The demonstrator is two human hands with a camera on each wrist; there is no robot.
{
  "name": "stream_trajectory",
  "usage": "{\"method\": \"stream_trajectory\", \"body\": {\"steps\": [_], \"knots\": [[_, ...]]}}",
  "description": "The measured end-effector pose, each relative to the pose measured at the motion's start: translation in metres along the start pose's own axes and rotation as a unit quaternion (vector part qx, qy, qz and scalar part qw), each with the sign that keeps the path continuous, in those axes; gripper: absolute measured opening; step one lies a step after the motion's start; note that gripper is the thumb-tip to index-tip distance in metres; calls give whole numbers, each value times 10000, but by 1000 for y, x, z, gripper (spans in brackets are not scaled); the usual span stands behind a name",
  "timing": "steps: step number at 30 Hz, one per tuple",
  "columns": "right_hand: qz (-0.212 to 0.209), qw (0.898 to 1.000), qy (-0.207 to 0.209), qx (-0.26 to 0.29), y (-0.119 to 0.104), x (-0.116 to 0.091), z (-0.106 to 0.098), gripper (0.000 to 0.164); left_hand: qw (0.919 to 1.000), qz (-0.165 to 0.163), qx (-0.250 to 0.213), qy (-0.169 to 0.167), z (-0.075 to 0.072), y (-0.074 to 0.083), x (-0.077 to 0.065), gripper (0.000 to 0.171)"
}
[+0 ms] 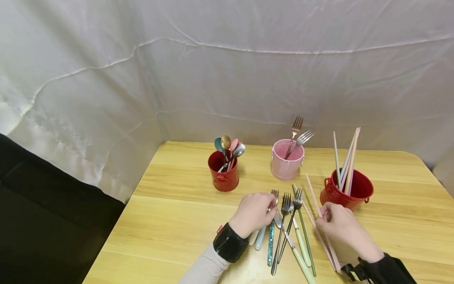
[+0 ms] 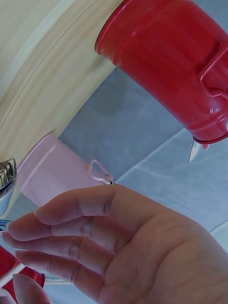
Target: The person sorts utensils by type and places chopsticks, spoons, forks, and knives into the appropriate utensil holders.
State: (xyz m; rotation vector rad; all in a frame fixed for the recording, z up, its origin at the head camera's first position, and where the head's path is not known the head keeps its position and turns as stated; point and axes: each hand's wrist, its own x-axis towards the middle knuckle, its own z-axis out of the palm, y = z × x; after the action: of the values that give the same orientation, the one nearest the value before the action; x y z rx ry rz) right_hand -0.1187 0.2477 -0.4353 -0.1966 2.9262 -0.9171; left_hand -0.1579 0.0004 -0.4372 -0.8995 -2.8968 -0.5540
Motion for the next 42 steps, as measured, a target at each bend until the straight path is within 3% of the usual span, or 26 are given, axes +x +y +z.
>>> {"method": "stream_trajectory", "body": {"steps": [5, 11, 17, 27, 30, 35, 38, 42], "knots": [[-377, 9977, 324, 459, 0, 1, -3, 12, 10000, 36, 1, 20, -1, 0, -2, 7], [-921, 9843, 824, 1259, 0, 4, 1, 13, 9995, 151, -165, -226, -3, 3, -2, 19], [-1161, 9673, 1046, 1996, -4, 3, -3, 12, 9993, 226, -269, -127, -4, 7, -2, 23], [-1214, 9556, 1141, 2430, -9, 2, -18, 15, 9972, 571, -444, 195, -2, 14, 0, 22], [-1397, 9434, 1283, 2720, -8, 2, -21, 16, 9966, 626, -460, 282, -1, 16, 1, 21], [-1882, 9103, 1426, 3400, -6, 2, -25, 18, 9953, 723, -463, 443, -1, 19, 2, 20], [-2030, 8986, 1588, 3552, -7, 1, -28, 19, 9952, 748, -395, 491, -1, 21, 2, 20], [-2078, 8927, 1785, 3578, -9, 2, -32, 18, 9953, 758, -325, 508, -2, 22, 2, 21]]}}
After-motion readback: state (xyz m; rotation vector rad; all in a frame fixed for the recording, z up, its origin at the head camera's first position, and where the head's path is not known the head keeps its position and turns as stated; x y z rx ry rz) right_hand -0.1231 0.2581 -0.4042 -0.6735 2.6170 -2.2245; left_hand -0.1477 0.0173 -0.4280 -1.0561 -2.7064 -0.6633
